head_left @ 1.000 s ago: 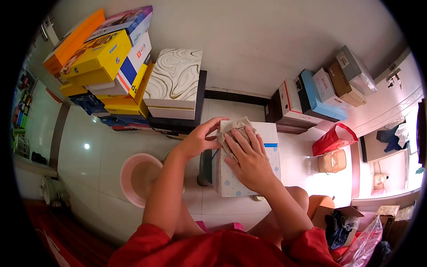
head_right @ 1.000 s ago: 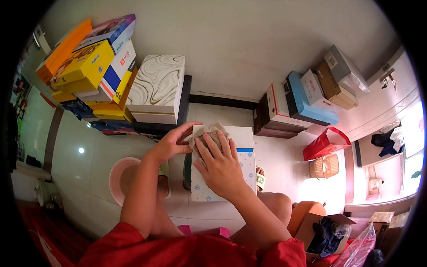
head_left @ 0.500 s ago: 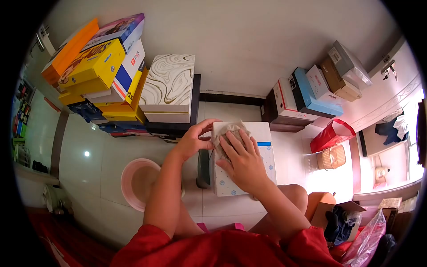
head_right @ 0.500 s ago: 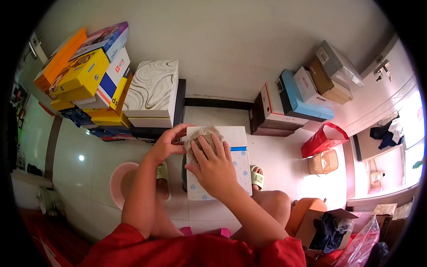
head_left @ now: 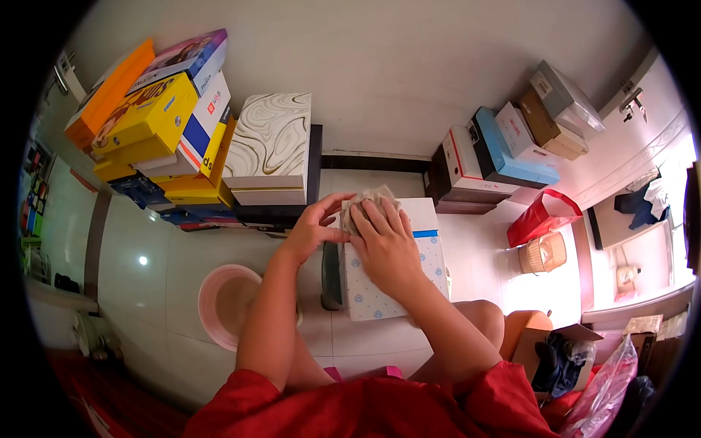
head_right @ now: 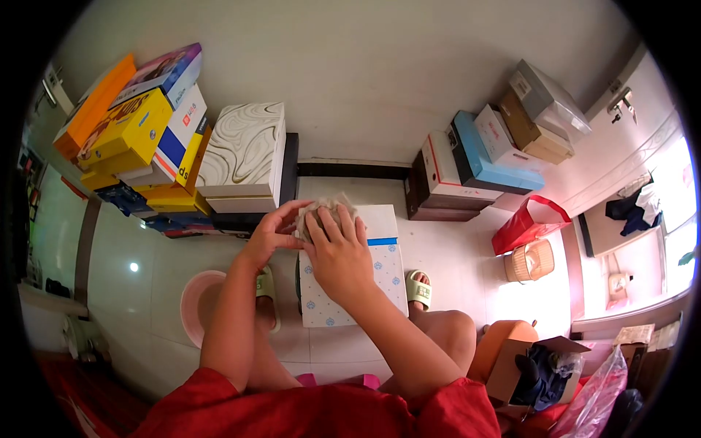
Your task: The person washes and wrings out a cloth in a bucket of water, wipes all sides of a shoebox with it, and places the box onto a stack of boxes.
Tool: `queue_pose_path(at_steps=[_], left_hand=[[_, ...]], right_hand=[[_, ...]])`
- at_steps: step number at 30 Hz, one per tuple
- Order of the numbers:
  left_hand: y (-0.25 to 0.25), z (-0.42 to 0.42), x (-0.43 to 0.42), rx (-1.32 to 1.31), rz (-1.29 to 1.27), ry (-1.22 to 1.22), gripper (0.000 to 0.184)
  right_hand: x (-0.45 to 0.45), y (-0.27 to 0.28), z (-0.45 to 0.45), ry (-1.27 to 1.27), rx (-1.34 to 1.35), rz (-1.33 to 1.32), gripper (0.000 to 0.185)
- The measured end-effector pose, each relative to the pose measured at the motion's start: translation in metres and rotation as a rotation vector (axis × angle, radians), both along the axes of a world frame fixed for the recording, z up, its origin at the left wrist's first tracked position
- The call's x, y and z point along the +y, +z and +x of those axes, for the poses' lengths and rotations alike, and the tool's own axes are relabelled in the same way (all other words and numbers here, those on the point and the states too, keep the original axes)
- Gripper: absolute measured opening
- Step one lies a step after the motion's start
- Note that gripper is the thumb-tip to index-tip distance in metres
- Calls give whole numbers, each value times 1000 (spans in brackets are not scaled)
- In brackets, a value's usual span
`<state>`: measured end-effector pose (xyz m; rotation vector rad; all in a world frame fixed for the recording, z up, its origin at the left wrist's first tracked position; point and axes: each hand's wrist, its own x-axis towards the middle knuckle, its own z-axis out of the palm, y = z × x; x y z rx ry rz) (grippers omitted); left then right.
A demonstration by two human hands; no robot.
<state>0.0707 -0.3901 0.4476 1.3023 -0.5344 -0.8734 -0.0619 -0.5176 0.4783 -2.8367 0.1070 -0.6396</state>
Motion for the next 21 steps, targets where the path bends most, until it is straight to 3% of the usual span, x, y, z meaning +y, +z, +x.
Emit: queue_pose_path(at_steps=[2, 6, 9, 11, 14, 17, 21], left_hand=[[2, -1, 0, -115, 31, 2, 66], [2, -12, -4, -72, -106, -40, 60], [-12, -23, -17, -9, -228, 163, 56], [-16, -33, -23, -227, -143, 325, 46], [-7, -45, -30, -434, 25, 407, 37], [-16, -42, -32, -575, 28, 443, 35], [-14, -43, -31, -570, 59, 431, 36]], right_hand=[[2, 3, -9, 2, 18, 8, 43], [6, 8, -28, -5, 33, 32, 42], [8, 11, -29, -20, 36, 49, 42], [8, 11, -26, -29, 32, 55, 41], [3, 9, -13, -33, 5, 57, 41], [-4, 1, -1, -86, -5, 47, 41], [-4, 2, -6, -82, -10, 36, 41]])
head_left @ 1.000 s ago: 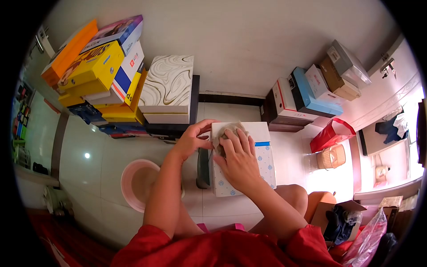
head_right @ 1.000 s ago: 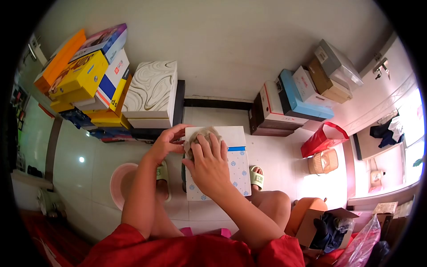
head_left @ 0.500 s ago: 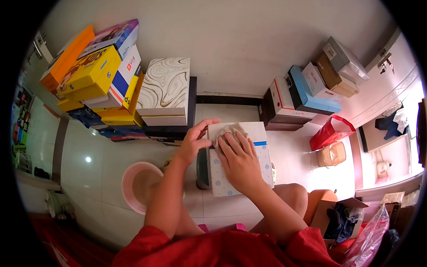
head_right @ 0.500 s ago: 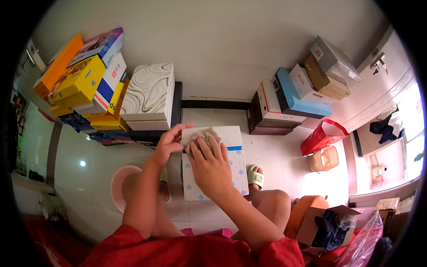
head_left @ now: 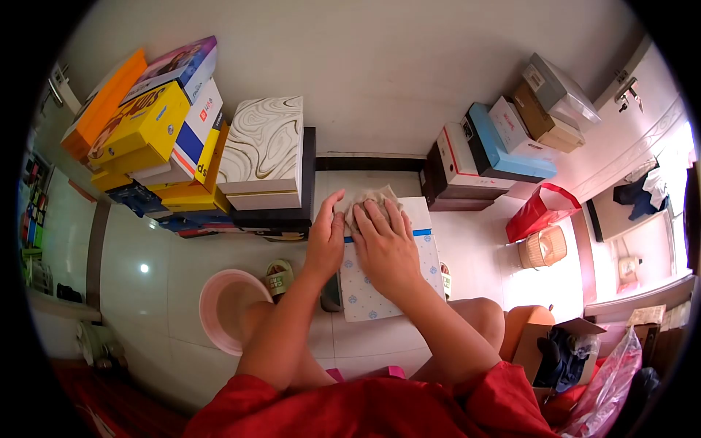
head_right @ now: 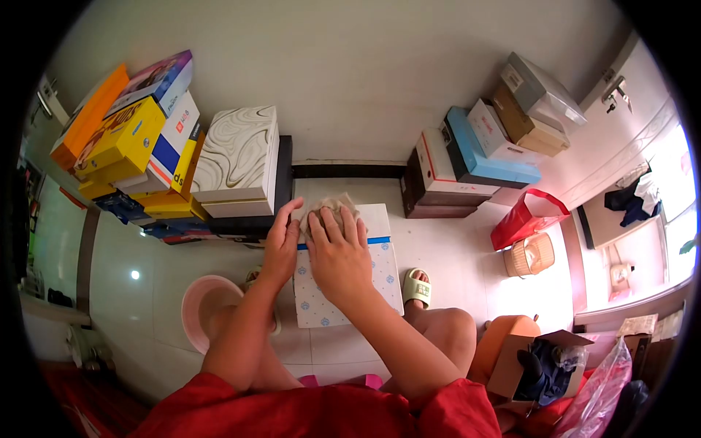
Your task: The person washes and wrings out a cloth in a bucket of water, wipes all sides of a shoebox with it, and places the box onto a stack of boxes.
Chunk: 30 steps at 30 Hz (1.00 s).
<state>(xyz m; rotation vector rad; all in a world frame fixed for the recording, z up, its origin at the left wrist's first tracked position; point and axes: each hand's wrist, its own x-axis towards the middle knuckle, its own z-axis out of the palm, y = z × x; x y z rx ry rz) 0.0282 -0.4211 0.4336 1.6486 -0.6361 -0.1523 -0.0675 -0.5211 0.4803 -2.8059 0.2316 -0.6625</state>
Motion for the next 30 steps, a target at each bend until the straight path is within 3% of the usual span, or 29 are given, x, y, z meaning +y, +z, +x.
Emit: queue_pose_path(at_steps=[6, 8, 13, 17, 19, 23, 30], left_hand=[[1, -3, 0, 88, -44, -1, 35], [-4, -1, 1, -18, -26, 15, 35], [3, -4, 0, -18, -16, 19, 34], [9, -6, 3, 133, 55, 7, 34], [5, -5, 1, 65, 30, 14, 34], [-3, -3, -3, -34, -21, 54, 34], [0, -1, 2, -23, -9, -3, 34]], right_hand=[[4, 2, -20, 39, 25, 0, 42], [2, 2, -20, 30, 29, 24, 43], [-32, -8, -17, -230, 62, -51, 44], [-36, -8, -23, -261, 125, -16, 44], [-27, -6, -21, -266, 107, -17, 44], [-1, 3, -14, 33, 54, -3, 39], [-18, -5, -11, 21, 30, 56, 39]])
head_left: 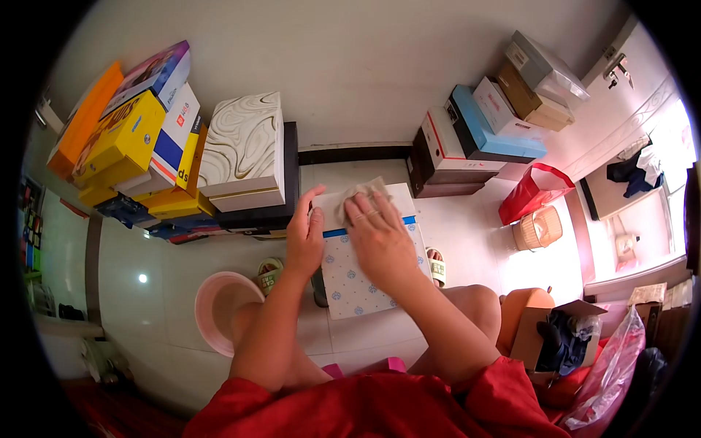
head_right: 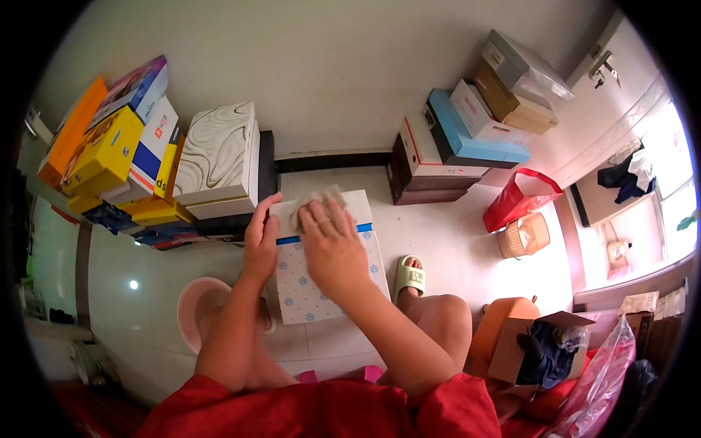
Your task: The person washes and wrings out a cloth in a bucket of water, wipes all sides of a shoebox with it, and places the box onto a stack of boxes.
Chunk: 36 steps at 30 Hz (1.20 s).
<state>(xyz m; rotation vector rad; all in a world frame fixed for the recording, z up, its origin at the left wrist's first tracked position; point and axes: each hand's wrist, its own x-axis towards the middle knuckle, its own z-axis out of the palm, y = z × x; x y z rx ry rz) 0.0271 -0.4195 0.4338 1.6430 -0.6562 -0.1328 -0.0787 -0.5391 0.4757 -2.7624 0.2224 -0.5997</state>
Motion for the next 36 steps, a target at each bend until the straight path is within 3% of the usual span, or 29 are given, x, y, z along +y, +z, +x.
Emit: queue_pose_path(at_steps=[7, 9, 16, 18, 21, 29, 36], left_hand=[[-3, 1, 1, 52, -4, -19, 34], [-3, 1, 1, 18, 3, -6, 35], [5, -2, 3, 111, 12, -15, 34], [6, -2, 2, 145, 30, -25, 34], [4, -2, -1, 109, -17, -9, 34], [6, -3, 3, 142, 36, -13, 34], [5, -2, -2, 121, -12, -17, 35]], right_hand=[[-38, 0, -8, -192, 122, -46, 39], [-37, -4, -8, -293, 48, 119, 38], [-36, 15, -10, -221, -180, 332, 34], [-30, 14, -11, -124, -81, 167, 34], [-30, 10, -10, -186, -34, 23, 36], [-28, 3, -5, -173, 20, 121, 42], [-18, -4, 3, -50, 54, -39, 42]])
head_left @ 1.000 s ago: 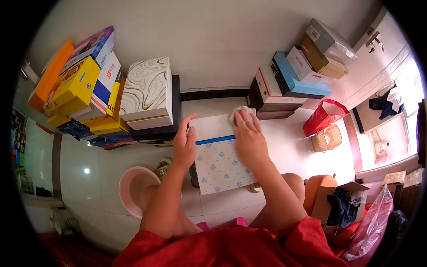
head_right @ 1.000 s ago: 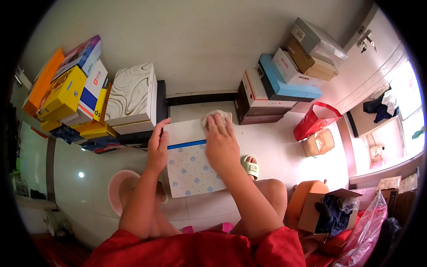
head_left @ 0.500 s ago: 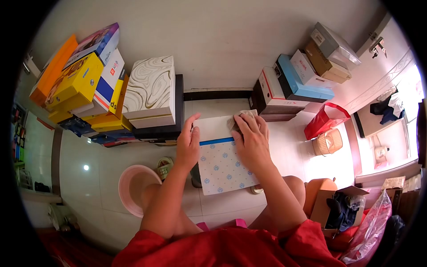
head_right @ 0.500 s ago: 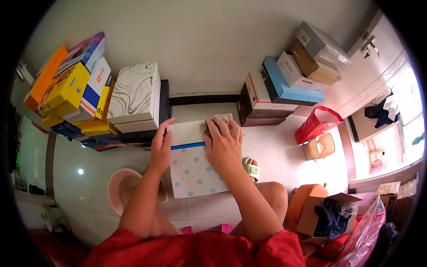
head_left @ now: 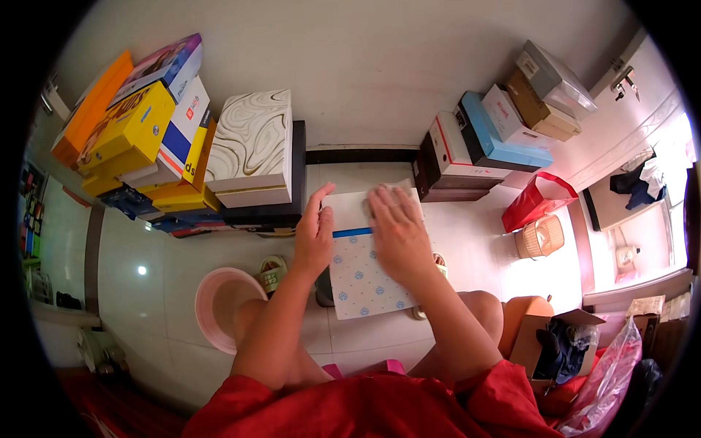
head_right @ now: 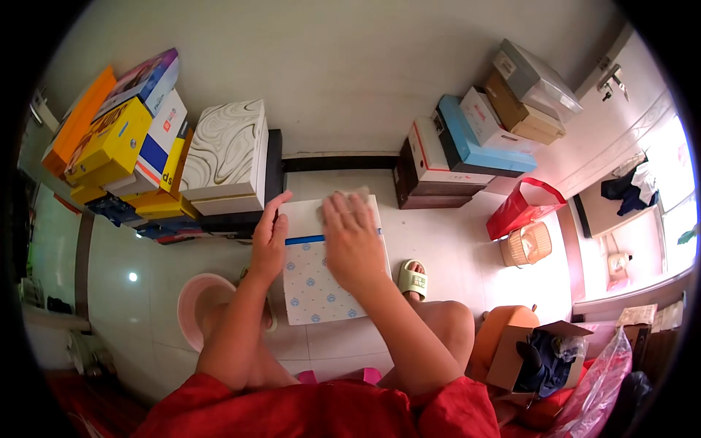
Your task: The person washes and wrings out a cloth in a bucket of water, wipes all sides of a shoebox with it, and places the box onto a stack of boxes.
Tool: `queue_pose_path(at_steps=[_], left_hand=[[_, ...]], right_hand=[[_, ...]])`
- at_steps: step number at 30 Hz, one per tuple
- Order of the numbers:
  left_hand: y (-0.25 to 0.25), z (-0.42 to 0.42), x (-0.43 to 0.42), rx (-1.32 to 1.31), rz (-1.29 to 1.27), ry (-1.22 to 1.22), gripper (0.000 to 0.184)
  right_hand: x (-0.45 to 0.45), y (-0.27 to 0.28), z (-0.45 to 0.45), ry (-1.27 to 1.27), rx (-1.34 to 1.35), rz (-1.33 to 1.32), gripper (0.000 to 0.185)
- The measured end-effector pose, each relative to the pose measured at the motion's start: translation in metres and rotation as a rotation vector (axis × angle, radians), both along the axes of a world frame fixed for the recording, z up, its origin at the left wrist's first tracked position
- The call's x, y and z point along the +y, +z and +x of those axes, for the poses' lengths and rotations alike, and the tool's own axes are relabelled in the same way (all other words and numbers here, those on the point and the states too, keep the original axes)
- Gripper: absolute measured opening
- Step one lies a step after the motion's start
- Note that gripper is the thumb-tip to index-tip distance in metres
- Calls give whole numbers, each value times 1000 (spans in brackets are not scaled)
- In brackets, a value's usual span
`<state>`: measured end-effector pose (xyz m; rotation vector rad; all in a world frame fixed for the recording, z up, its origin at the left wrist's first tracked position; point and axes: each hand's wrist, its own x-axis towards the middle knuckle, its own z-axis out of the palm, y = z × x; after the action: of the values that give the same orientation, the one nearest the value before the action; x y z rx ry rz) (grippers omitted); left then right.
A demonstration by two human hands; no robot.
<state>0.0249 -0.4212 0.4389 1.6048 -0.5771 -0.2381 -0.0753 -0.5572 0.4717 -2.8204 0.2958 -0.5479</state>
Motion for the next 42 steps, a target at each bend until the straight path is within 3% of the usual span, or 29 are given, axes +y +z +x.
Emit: queue_pose_path(at_steps=[2, 5, 7, 15, 20, 23, 29, 35, 42], left_hand=[[-7, 3, -2, -148, -21, 44, 36], [-4, 3, 2, -14, 33, 14, 34], [-7, 4, 0, -84, 10, 25, 34], [-4, 1, 1, -81, -14, 40, 32], [-2, -2, 2, -70, -2, 63, 31], [6, -5, 2, 15, -1, 39, 31], [-3, -1, -1, -29, -54, 51, 33], [-7, 1, -2, -73, -54, 48, 32], [-7, 4, 1, -80, -30, 22, 32]], right_hand=[[15, 1, 5, 131, -35, 7, 42], [27, 7, 4, 153, -58, 47, 41], [21, 7, 3, 146, -69, 43, 40], [-16, 0, -9, -166, 15, 36, 42], [-12, -3, -16, -226, 14, 65, 44], [-11, -5, -18, -181, 41, -114, 45], [6, -1, -16, -178, -5, -36, 47], [47, 3, -5, 103, -50, -40, 43], [29, 3, -6, 100, -75, 57, 41]])
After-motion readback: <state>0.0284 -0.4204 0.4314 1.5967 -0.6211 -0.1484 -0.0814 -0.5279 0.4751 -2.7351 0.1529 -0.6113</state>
